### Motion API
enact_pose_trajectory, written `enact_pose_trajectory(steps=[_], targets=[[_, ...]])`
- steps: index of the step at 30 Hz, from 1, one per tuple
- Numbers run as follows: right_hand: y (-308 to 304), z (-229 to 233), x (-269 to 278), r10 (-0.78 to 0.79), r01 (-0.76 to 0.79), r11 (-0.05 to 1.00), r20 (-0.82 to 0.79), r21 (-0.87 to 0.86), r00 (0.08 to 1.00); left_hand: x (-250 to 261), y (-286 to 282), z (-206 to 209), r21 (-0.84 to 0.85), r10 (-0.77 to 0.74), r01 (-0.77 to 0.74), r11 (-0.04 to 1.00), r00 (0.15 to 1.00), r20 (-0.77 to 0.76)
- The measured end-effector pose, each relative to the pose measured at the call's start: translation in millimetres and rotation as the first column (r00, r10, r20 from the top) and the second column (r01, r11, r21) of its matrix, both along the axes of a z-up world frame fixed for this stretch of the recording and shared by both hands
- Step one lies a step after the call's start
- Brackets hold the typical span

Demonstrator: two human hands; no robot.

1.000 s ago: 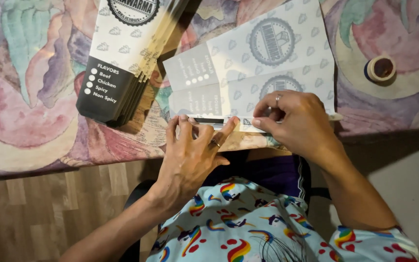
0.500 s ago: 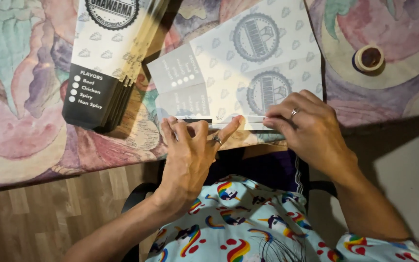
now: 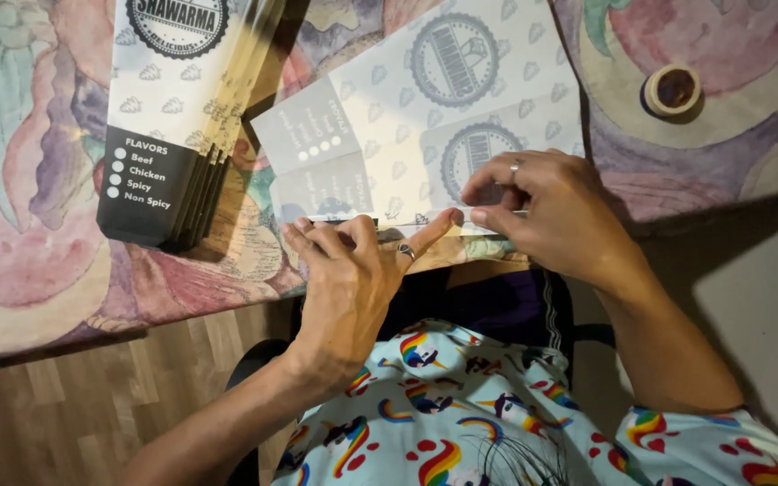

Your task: Preparing food wrappers by folding them and applying flavor labels

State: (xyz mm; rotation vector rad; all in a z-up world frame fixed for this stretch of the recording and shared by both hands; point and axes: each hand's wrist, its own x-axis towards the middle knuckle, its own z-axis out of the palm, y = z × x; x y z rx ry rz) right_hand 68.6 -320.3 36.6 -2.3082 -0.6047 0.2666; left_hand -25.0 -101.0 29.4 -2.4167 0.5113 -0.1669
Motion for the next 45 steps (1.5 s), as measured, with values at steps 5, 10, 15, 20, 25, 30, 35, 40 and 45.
enact_pose_trajectory(steps=[5, 10, 15, 20, 25, 30, 35, 40, 45], targets=[[-10.4, -3.8, -11.2, -0.018, 0.024, 0.99, 0.05, -0.136, 0.999, 1.7, -0.5, 6.8, 0.031, -0.011, 0.011, 0.999, 1.0, 0.011], [-31.8, -5.5, -20.9, 0.026, -0.027, 1.0, 0.283, 0.001, 0.959, 1.8, -0.6, 7.3, 0.059, -0.023, 0.021, 0.998, 1.0, 0.021], [-36.0, -11.2, -21.6, -0.017, -0.024, 0.989, 0.273, 0.145, 0.962, 1.7, -1.7, 8.4, 0.063, -0.015, 0.015, 0.998, 1.0, -0.006], [-34.9, -11.7, -17.3, -0.032, 0.004, 0.992, 0.212, 0.13, 0.977, 0.4, -1.5, 7.1, 0.065, -0.031, 0.03, 0.997, 1.0, 0.004], [-31.5, -7.5, -11.5, -0.067, 0.07, 0.997, 0.125, -0.021, 0.99, 0.6, -1.4, 11.2, 0.086, -0.044, 0.045, 0.995, 0.999, -0.014], [-46.8, -15.0, -21.7, -0.181, 0.209, 0.968, 0.193, -0.136, 0.964, -0.6, -1.2, 14.0, 0.112, -0.041, 0.042, 0.993, 0.999, -0.016], [-45.5, -22.8, -29.4, -0.232, 0.238, 0.971, 0.273, 0.01, 0.934, -1.9, -0.4, 9.0, 0.083, -0.04, 0.04, 0.996, 0.999, -0.01], [-44.7, -28.0, -31.3, -0.292, 0.281, 0.956, 0.278, 0.08, 0.915, -2.1, 0.1, 11.4, 0.076, -0.045, 0.047, 0.996, 0.998, -0.034], [-47.2, -26.2, -37.4, -0.327, 0.303, 0.941, 0.184, 0.147, 0.927, -3.7, -0.7, 9.8, 0.054, -0.026, 0.027, 0.998, 1.0, -0.012]])
